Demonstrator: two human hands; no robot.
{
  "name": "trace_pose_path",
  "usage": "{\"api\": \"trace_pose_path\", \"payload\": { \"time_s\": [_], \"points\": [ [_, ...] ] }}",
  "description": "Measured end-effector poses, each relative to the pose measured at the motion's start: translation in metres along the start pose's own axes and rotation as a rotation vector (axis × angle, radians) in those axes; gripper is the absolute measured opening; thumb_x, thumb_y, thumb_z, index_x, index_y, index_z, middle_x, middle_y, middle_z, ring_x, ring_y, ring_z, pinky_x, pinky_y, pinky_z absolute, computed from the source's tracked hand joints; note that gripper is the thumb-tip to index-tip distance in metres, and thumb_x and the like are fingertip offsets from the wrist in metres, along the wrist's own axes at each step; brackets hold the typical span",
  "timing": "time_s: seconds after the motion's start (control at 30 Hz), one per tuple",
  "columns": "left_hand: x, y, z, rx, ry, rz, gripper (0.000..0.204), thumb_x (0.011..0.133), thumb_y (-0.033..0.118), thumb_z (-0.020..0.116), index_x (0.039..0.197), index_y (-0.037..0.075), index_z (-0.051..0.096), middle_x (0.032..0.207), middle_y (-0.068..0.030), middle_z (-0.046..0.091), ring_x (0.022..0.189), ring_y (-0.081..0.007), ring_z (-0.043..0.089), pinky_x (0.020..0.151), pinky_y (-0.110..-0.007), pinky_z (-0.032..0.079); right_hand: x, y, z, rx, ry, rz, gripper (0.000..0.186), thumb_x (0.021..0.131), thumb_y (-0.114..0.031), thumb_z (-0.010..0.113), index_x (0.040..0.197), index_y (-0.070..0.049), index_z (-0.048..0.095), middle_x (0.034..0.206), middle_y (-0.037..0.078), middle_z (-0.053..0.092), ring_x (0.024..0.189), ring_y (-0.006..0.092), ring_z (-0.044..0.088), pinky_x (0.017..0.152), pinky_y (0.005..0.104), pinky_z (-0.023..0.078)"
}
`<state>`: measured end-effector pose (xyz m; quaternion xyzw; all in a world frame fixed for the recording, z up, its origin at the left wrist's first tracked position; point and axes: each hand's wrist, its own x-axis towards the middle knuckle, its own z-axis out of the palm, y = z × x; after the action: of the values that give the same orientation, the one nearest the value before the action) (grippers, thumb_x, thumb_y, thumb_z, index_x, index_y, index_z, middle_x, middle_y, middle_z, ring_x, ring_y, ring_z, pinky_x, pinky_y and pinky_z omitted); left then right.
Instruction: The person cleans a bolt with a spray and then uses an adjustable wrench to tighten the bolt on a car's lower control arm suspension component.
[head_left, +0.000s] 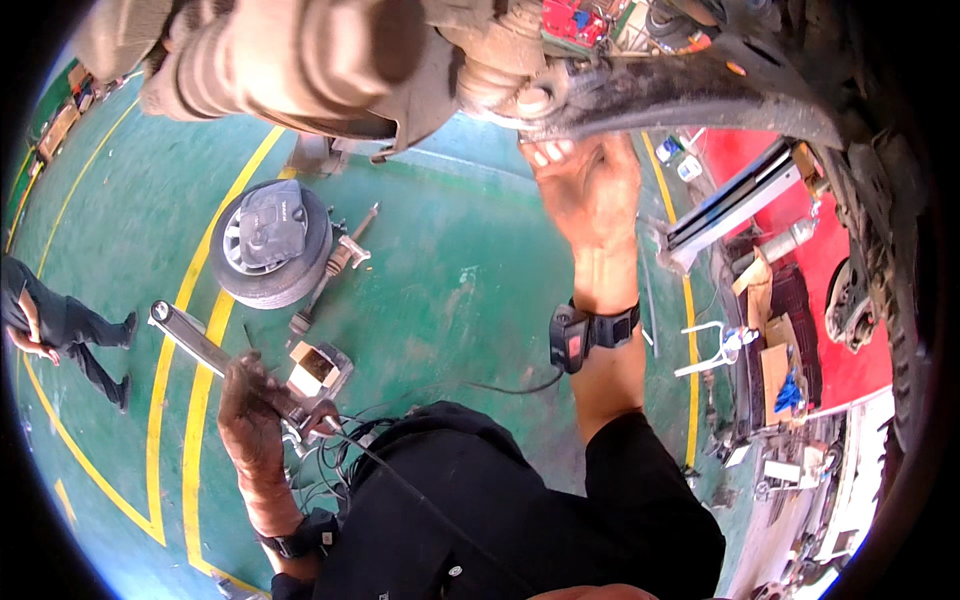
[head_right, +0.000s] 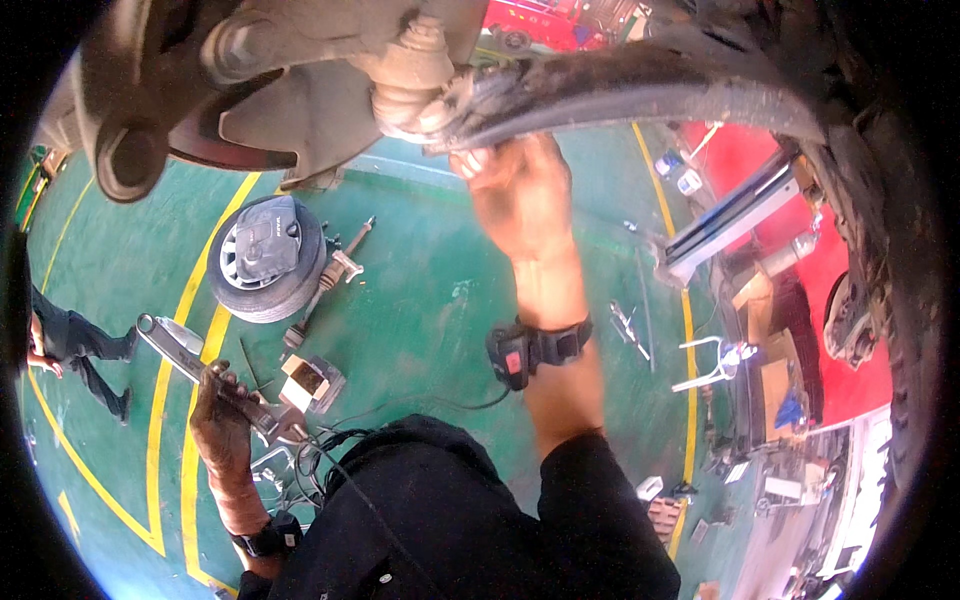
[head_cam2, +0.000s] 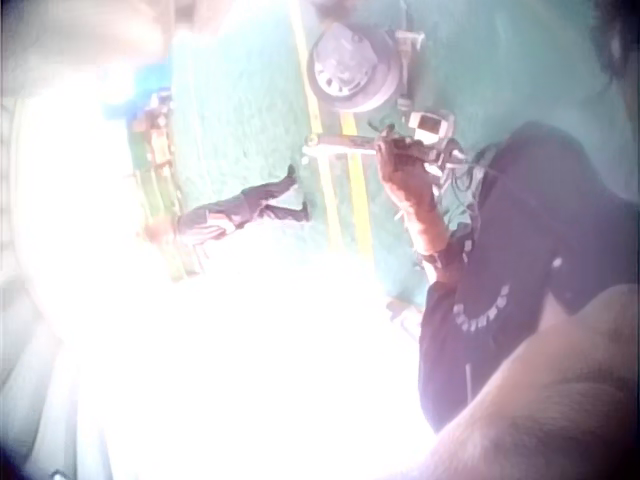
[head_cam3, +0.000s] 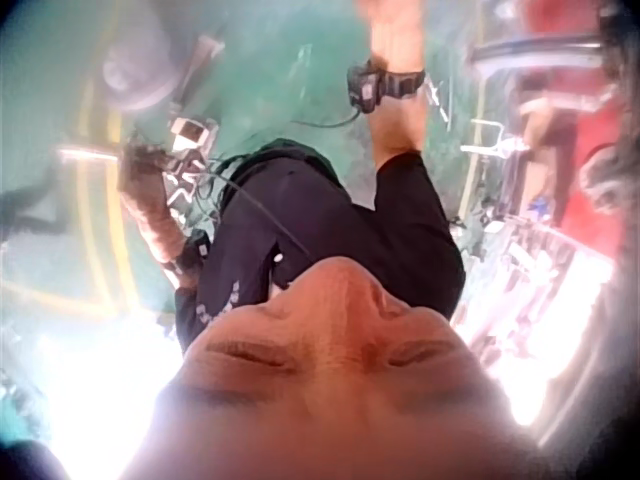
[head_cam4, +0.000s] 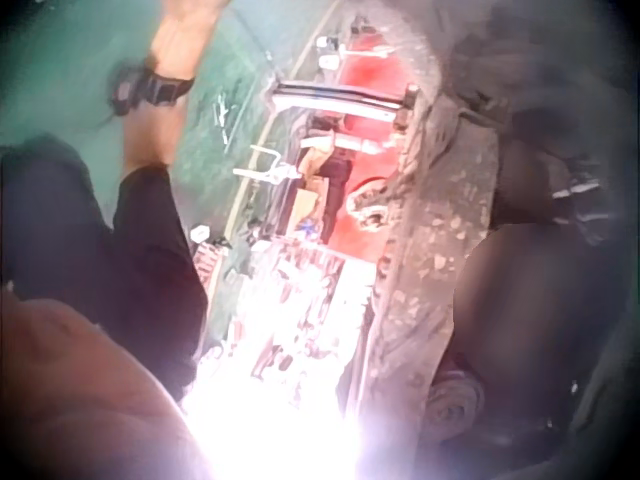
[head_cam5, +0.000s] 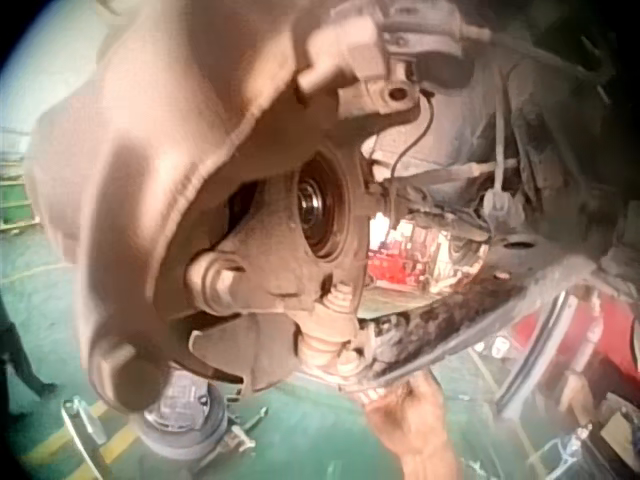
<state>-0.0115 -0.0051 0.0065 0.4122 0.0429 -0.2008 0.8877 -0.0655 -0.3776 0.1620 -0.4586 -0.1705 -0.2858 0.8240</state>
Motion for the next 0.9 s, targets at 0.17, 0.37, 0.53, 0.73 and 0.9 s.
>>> {"api": "trace_pose_path", "payload": {
  "time_s": [0.17, 0.37, 0.53, 0.73, 0.9],
  "points": [
    [0.015, 0.001, 0.005, -0.083, -0.133, -0.065, 0.031, 0.101, 0.03, 0.048, 0.118, 0.005, 0.054, 0.092, -0.003, 0.054, 0.085, -0.0171, 0.054, 0.08, -0.035, 0.045, 0.0, -0.002, -0.011, -0.124, -0.001, -0.084, 0.031, 0.097, -0.032, 0.047, 0.105, -0.005, 0.058, 0.103, 0.008, 0.06, 0.091, 0.021, 0.053, 0.082, 0.0395, 0.04],
    [0.022, 0.009, 0.035, -0.107, -0.183, -0.05, 0.032, 0.1, 0.024, 0.048, 0.116, -0.003, 0.053, 0.093, -0.0077, 0.054, 0.088, -0.0218, 0.053, 0.083, -0.041, 0.044, 0.002, -0.001, -0.006, 0.011, 0.045, -0.033, 0.03, 0.099, -0.03, 0.046, 0.107, -0.004, 0.059, 0.081, 0.002, 0.06, 0.066, 0.0124, 0.048, 0.063, 0.0274, 0.039],
    [0.026, 0.014, 0.051, -0.111, -0.177, 0.0, 0.03, 0.099, 0.016, 0.05, 0.117, -0.007, 0.048, 0.093, -0.012, 0.055, 0.087, -0.0254, 0.055, 0.088, -0.049, 0.045, 0.007, 0.001, -0.009, -0.039, 0.041, -0.111, 0.029, 0.099, -0.026, 0.048, 0.115, -0.004, 0.058, 0.079, -0.001, 0.052, 0.069, 0.0114, 0.043, 0.065, 0.0269, 0.037],
    [0.03, 0.014, 0.069, -0.208, -0.157, -0.094, 0.022, 0.097, 0.011, 0.051, 0.112, -0.005, 0.048, 0.094, -0.0151, 0.053, 0.087, -0.0273, 0.054, 0.091, -0.051, 0.044, -0.001, 0.001, 0.001, -0.1, 0.046, -0.119, 0.022, 0.102, -0.025, 0.046, 0.099, -0.006, 0.057, 0.076, -0.002, 0.047, 0.067, 0.0109, 0.041, 0.065, 0.027, 0.036],
    [0.035, 0.014, 0.075, -0.321, -0.27, -0.23, 0.019, 0.094, 0.006, 0.051, 0.109, -0.007, 0.053, 0.093, -0.018, 0.051, 0.091, -0.0295, 0.051, 0.098, -0.052, 0.038, 0.007, 0.004, 0.001, -0.094, 0.039, -0.159, 0.022, 0.102, -0.025, 0.047, 0.093, -0.007, 0.055, 0.075, -0.002, 0.046, 0.067, 0.0105, 0.041, 0.063, 0.0262, 0.035]
  ]
}}
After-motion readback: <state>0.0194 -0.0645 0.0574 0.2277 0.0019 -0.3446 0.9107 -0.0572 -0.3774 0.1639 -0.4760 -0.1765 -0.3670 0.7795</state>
